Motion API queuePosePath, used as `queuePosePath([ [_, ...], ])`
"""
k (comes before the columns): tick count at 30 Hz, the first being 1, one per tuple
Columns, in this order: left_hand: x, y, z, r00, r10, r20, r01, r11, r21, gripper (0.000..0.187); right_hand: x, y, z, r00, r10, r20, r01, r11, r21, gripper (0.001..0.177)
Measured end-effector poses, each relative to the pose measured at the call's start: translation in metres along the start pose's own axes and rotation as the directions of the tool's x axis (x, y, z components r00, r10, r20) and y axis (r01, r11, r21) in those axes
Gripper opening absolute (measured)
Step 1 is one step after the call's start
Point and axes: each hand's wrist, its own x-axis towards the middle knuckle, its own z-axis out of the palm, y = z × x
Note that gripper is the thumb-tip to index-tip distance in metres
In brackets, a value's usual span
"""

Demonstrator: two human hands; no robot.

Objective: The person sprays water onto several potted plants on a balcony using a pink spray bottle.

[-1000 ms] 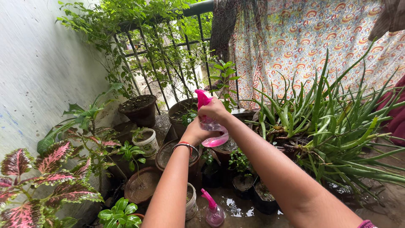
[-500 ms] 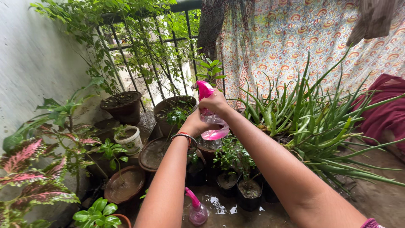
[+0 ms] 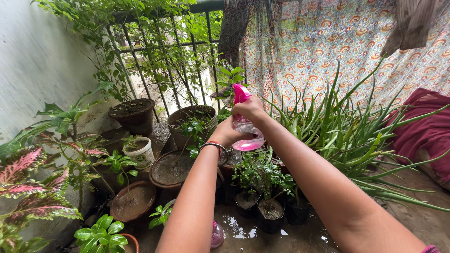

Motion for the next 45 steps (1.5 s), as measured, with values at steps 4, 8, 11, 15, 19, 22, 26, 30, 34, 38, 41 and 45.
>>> queuePosePath([
  [4,-0.014,0.008,-0.002,0.997,-0.069,-0.046,0.070,0.997,0.023,0.086,0.004,0.009,0.008,0.994,-0.023,0.111,-0.012,0.953,0.302,0.027],
  [8,-0.027,0.005,-0.008,0.995,-0.050,-0.086,0.052,0.998,0.021,0.083,0.001,0.002,0.023,0.988,-0.025,0.153,-0.033,0.930,0.367,0.034],
  [11,-0.041,0.000,-0.014,0.994,-0.013,-0.105,0.011,1.000,-0.023,0.084,-0.010,-0.006,0.034,0.992,-0.052,0.114,0.023,0.970,0.243,0.030],
  [15,-0.062,0.001,-0.027,0.994,-0.006,-0.106,-0.008,0.991,-0.135,0.084,-0.025,-0.018,0.053,0.992,-0.056,0.116,0.026,0.970,0.243,0.028],
  [19,-0.088,-0.006,-0.044,0.971,-0.063,-0.229,0.057,0.998,-0.032,0.088,-0.037,-0.036,0.076,0.986,-0.088,0.138,0.069,0.988,0.141,0.027],
  [22,-0.102,-0.017,-0.056,0.973,-0.035,-0.230,-0.002,0.987,-0.160,0.084,-0.049,-0.051,0.096,0.980,-0.117,0.162,0.078,0.970,0.230,0.033],
  [26,-0.116,-0.031,-0.084,0.985,0.036,-0.170,-0.061,0.987,-0.146,0.069,-0.059,-0.069,0.128,0.962,-0.133,0.238,0.051,0.946,0.321,0.028],
  [30,-0.142,-0.030,-0.119,0.987,-0.004,-0.160,0.010,0.999,0.036,0.064,-0.072,-0.091,0.158,0.930,-0.199,0.309,0.078,0.928,0.363,0.028],
  [34,-0.166,-0.023,-0.148,0.968,0.012,-0.251,0.022,0.991,0.130,0.076,-0.085,-0.116,0.182,0.890,-0.221,0.398,0.077,0.935,0.347,0.029],
  [38,-0.192,-0.021,-0.177,0.952,0.034,-0.303,-0.020,0.999,0.048,0.085,-0.099,-0.138,0.211,0.864,-0.279,0.420,0.124,0.925,0.359,0.023],
  [41,-0.211,-0.024,-0.198,0.962,-0.062,-0.268,0.068,0.998,0.013,0.079,-0.111,-0.154,0.233,0.834,-0.340,0.435,0.153,0.900,0.409,0.026],
  [45,-0.232,-0.030,-0.218,0.949,-0.009,-0.316,0.033,0.997,0.071,0.083,-0.125,-0.171,0.255,0.796,-0.353,0.492,0.061,0.855,0.515,0.033],
])
